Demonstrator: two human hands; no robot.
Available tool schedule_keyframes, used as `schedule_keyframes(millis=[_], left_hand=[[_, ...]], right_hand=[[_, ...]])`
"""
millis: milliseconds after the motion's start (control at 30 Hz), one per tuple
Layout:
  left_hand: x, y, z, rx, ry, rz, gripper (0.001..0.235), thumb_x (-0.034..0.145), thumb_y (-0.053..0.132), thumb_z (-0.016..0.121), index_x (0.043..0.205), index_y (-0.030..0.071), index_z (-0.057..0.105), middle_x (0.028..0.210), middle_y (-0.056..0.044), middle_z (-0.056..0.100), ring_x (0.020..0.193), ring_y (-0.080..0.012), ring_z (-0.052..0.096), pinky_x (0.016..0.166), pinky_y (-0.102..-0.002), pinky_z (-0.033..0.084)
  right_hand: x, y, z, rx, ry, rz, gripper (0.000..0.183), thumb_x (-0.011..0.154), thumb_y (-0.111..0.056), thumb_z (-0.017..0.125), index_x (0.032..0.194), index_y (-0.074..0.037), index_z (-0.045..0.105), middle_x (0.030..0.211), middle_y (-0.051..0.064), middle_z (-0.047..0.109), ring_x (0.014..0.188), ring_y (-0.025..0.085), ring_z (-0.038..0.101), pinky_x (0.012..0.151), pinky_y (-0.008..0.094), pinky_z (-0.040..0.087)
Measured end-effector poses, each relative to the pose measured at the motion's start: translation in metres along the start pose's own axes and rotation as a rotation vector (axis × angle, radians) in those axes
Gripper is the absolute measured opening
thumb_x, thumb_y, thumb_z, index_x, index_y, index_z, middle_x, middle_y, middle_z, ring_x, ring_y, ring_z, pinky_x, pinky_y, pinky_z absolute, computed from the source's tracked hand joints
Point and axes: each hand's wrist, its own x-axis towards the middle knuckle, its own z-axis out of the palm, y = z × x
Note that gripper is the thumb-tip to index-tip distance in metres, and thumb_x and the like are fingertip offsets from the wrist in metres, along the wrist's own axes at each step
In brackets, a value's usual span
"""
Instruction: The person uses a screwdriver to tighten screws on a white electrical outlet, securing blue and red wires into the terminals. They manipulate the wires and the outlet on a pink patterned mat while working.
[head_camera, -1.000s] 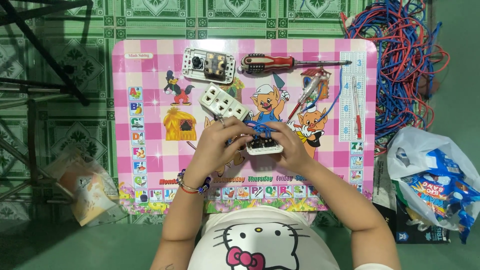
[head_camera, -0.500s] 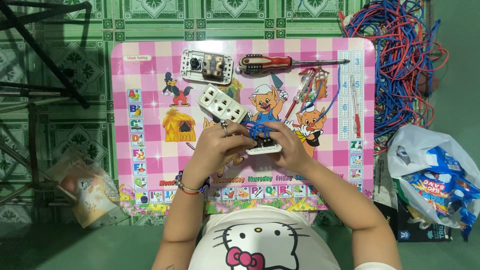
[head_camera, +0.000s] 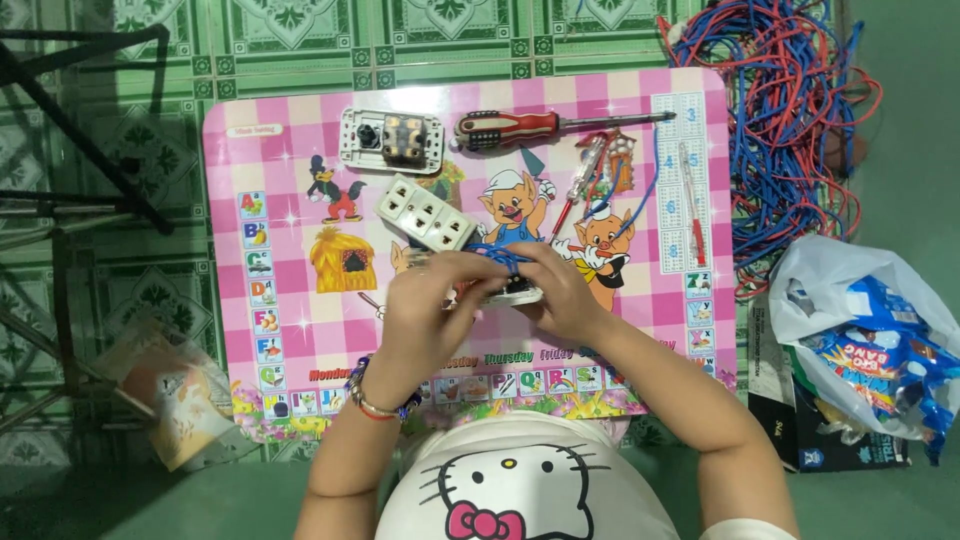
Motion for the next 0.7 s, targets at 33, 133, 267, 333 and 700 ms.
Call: schedule_keyframes(millis=[33,133,267,333,700], left_hand=[[0.012,0.007,0.008,-0.002,-0.005,0.002,0.017,0.087,-0.001,0.076,0.099,0.011,0.074,0.092,0.001,0.078,0.079,-0.0201,0.077,0.068,-0.029,0.062],[0.051,0.017,0.037,0.237,-0.173,0.226,0.014,0.092,0.001,0.073,0.100,0.012,0.071,0.083,-0.005,0.072,0.074,-0.0255,0.073,0.064,-0.036,0.059],[0.104,-0.030,0.113,0.304,-0.568,0.307,0.005,0.084,0.000,0.076,0.084,0.005,0.073,0.073,-0.015,0.070,0.068,-0.0336,0.072,0.059,-0.045,0.058],[0.116,-0.066,0.153,0.327,-0.728,0.295,0.008,0.079,-0.001,0.078,0.077,0.006,0.076,0.071,-0.014,0.072,0.065,-0.0307,0.072,0.059,-0.043,0.061],[0.126,-0.165,0.222,0.630,-0.788,0.393,0.011,0.074,0.025,0.086,0.084,0.026,0.080,0.073,0.001,0.075,0.071,-0.0218,0.074,0.060,-0.038,0.060]], right_hand=[[-0.003,-0.002,0.000,-0.002,0.005,0.003,0.036,0.095,-0.036,0.072,0.114,-0.006,0.065,0.123,0.014,0.065,0.112,0.037,0.068,0.092,0.047,0.058],[-0.008,-0.004,-0.002,-0.138,-0.033,0.029,0.027,0.094,-0.009,0.072,0.092,0.014,0.058,0.082,0.032,0.061,0.075,0.057,0.062,0.057,0.061,0.055],[0.011,-0.024,-0.021,-0.214,-0.228,0.185,0.035,0.100,-0.030,0.063,0.096,0.004,0.063,0.087,0.027,0.065,0.085,0.049,0.068,0.072,0.054,0.059],[0.011,-0.020,-0.018,-0.271,-0.244,0.182,0.039,0.103,-0.034,0.056,0.087,0.001,0.064,0.078,0.023,0.065,0.080,0.042,0.070,0.070,0.046,0.060],[-0.033,0.036,0.014,-0.146,-0.032,0.000,0.041,0.102,-0.047,0.052,0.115,-0.009,0.059,0.102,0.013,0.055,0.087,0.037,0.064,0.072,0.044,0.056]])
